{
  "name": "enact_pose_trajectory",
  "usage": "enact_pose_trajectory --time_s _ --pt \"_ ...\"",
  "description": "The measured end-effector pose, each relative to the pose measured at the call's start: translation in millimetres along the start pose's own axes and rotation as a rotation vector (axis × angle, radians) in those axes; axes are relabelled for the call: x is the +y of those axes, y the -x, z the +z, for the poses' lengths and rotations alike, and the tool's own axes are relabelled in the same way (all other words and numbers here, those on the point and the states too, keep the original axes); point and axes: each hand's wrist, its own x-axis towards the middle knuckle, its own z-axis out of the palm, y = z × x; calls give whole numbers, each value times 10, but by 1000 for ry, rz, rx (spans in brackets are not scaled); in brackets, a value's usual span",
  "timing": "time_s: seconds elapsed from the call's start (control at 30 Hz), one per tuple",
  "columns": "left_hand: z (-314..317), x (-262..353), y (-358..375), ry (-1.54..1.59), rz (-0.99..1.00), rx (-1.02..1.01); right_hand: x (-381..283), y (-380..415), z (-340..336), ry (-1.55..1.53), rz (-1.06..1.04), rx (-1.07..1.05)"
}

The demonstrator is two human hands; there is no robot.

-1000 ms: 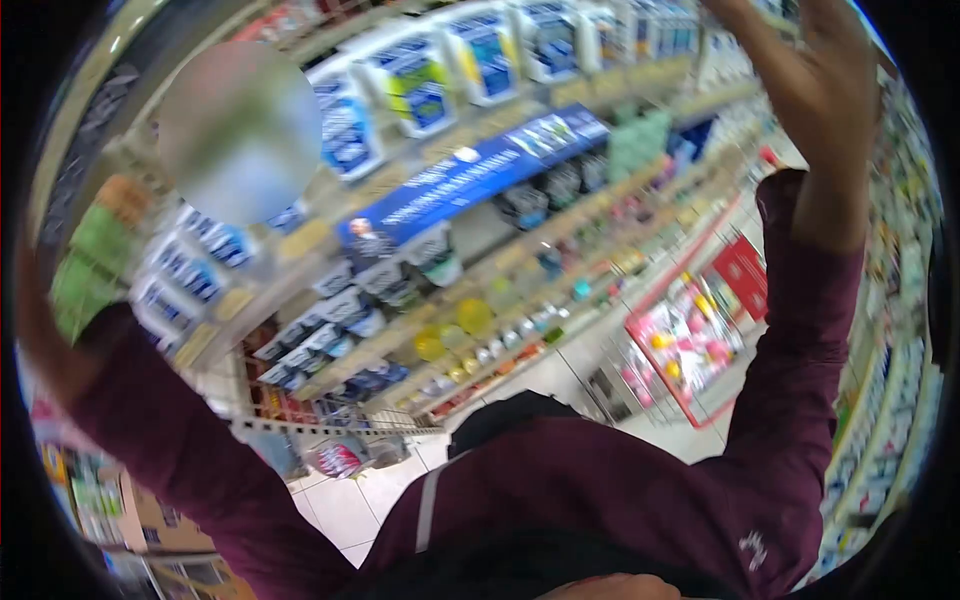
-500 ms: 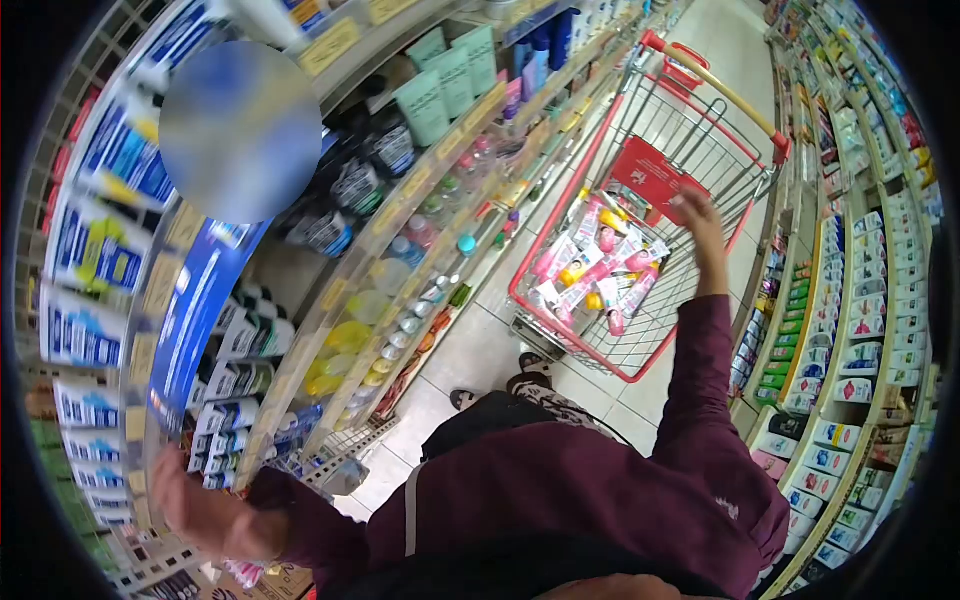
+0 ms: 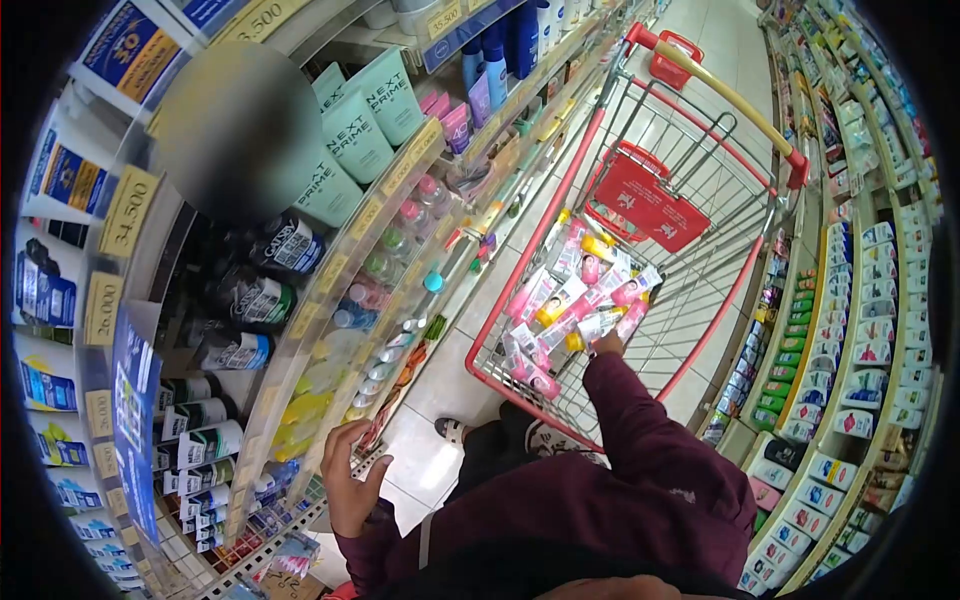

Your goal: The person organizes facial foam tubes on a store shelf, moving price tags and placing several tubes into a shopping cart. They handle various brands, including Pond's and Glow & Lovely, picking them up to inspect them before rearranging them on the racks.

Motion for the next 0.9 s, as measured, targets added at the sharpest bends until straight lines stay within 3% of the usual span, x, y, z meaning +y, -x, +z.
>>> enact_pose_trajectory --time_s 0.27,0.33,0.4,0.47,0.53,0.57,0.6,0.7,0.73,0.8,0.9 --pt "-4 96 95 -98 -50 15 -313 561 93 69 -80 6" --pt "-84 177 152 -98 -49 14 -317 568 70 -46 -207 -163" --pt "-196 276 202 -98 -42 37 -442 625 -6 -163 -201 -173" --pt "-338 379 259 -100 5 2 -526 433 46 -506 -244 -81" --pt "-457 452 346 -122 13 100 -465 -382 511 -328 -688 107" --pt "-508 463 395 -121 56 111 -542 -464 232 -47 -946 287" --pt "-554 459 456 -126 99 126 -732 -586 6 -6 -1000 280" --pt "-634 467 662 -110 120 192 -1262 -892 -828 -372 -903 -81" --pt "-649 461 736 -93 122 204 -1451 -680 -1463 -851 -679 -359" --pt "-653 462 894 -102 116 264 -1774 141 -2422 -850 -736 -355" --pt "-643 351 1165 -69 111 301 -1926 385 -2858 -907 -915 -420"
